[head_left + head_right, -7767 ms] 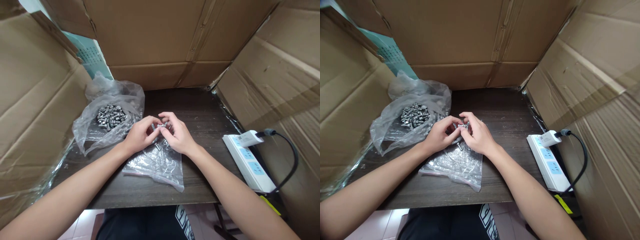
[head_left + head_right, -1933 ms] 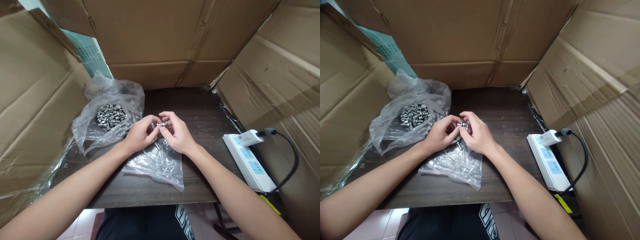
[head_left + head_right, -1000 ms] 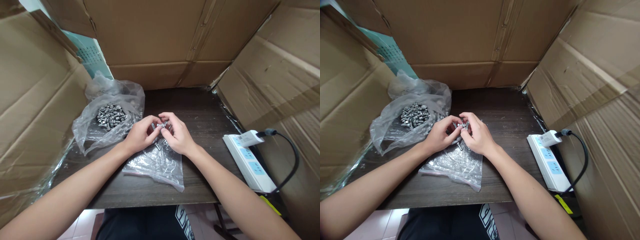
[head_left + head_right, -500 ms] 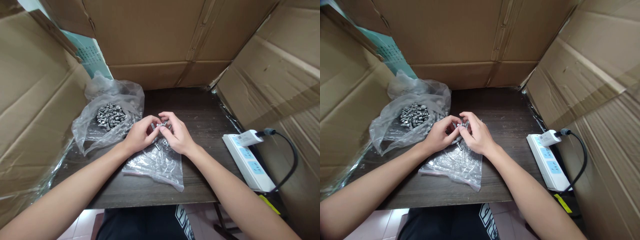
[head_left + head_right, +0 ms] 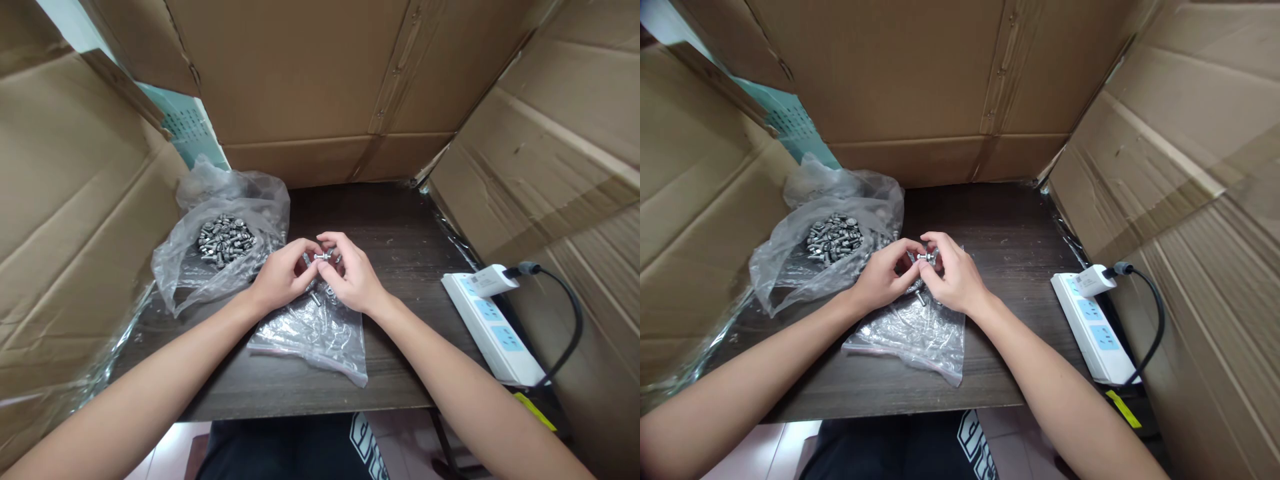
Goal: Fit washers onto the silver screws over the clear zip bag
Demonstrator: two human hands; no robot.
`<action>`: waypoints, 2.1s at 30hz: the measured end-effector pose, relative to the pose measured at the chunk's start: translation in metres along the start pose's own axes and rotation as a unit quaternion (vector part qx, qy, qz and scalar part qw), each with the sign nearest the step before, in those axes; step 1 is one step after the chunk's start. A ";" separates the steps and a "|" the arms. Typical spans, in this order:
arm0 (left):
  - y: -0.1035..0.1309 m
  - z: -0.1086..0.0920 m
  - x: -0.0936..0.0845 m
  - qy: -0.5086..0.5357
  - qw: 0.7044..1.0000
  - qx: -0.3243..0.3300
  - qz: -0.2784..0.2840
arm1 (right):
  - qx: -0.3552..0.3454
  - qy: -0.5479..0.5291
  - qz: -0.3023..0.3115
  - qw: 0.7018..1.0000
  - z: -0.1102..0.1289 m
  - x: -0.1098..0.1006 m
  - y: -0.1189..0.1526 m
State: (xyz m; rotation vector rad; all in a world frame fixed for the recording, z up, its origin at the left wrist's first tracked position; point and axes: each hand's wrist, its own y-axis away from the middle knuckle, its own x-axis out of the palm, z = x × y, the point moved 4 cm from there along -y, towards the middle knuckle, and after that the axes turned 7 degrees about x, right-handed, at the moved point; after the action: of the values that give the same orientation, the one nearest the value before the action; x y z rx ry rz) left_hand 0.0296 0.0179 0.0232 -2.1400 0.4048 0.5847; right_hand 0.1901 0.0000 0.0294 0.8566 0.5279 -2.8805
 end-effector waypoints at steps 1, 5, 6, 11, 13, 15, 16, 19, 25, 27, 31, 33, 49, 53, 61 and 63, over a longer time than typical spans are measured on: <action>0.000 0.000 0.000 0.000 1.000 0.001 0.001 | 0.001 -0.001 0.003 1.000 0.000 0.000 0.000; 0.000 -0.001 0.000 0.002 1.000 0.000 0.002 | 0.003 -0.003 -0.001 1.000 -0.001 0.000 0.000; 0.001 -0.001 0.000 0.003 1.000 -0.002 0.001 | -0.007 -0.006 -0.009 1.000 -0.001 -0.001 0.000; 0.001 0.001 0.000 0.003 1.000 -0.013 0.007 | 0.020 0.007 -0.010 1.000 -0.002 -0.002 -0.001; 0.002 0.001 0.000 0.004 1.000 -0.016 0.007 | 0.007 -0.002 -0.024 1.000 -0.001 -0.003 -0.001; 0.002 0.002 0.000 0.006 1.000 -0.019 0.008 | -0.014 -0.015 -0.024 0.999 0.001 -0.002 -0.001; 0.002 0.002 0.000 0.007 1.000 -0.019 0.008 | -0.011 -0.015 -0.020 1.000 0.001 -0.002 -0.002; 0.002 0.001 -0.002 0.010 1.000 -0.016 0.010 | 0.022 -0.005 -0.013 1.000 -0.002 0.001 -0.002; 0.003 0.001 -0.003 0.009 1.000 -0.023 0.018 | -0.009 -0.021 -0.004 1.000 0.002 0.005 0.000; 0.003 0.000 -0.002 0.005 1.000 -0.012 0.021 | 0.009 -0.018 0.007 1.000 0.002 0.005 0.000; 0.002 -0.001 -0.001 0.008 1.000 -0.008 0.024 | 0.001 -0.028 0.007 1.000 0.002 0.002 -0.001; 0.002 0.000 0.000 0.013 1.000 -0.017 0.020 | -0.012 -0.029 0.006 0.999 0.002 0.000 -0.001; 0.000 0.002 0.001 0.016 1.000 -0.010 -0.003 | -0.001 -0.006 -0.023 1.000 0.002 0.003 0.000; -0.001 0.000 0.000 0.011 1.000 -0.003 -0.006 | 0.009 -0.022 -0.017 1.000 0.000 0.002 -0.002; 0.001 0.005 -0.002 0.014 0.999 -0.030 -0.021 | 0.003 -0.034 -0.011 0.999 -0.002 0.006 -0.001; 0.002 0.006 -0.001 0.014 0.999 -0.027 -0.020 | -0.011 -0.025 -0.024 0.999 0.000 0.006 -0.001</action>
State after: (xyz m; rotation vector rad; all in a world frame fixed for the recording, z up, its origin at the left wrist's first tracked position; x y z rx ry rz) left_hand 0.0262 0.0216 0.0195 -2.2044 0.3647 0.5484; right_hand 0.1852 0.0009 0.0263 0.7762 0.5808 -2.9255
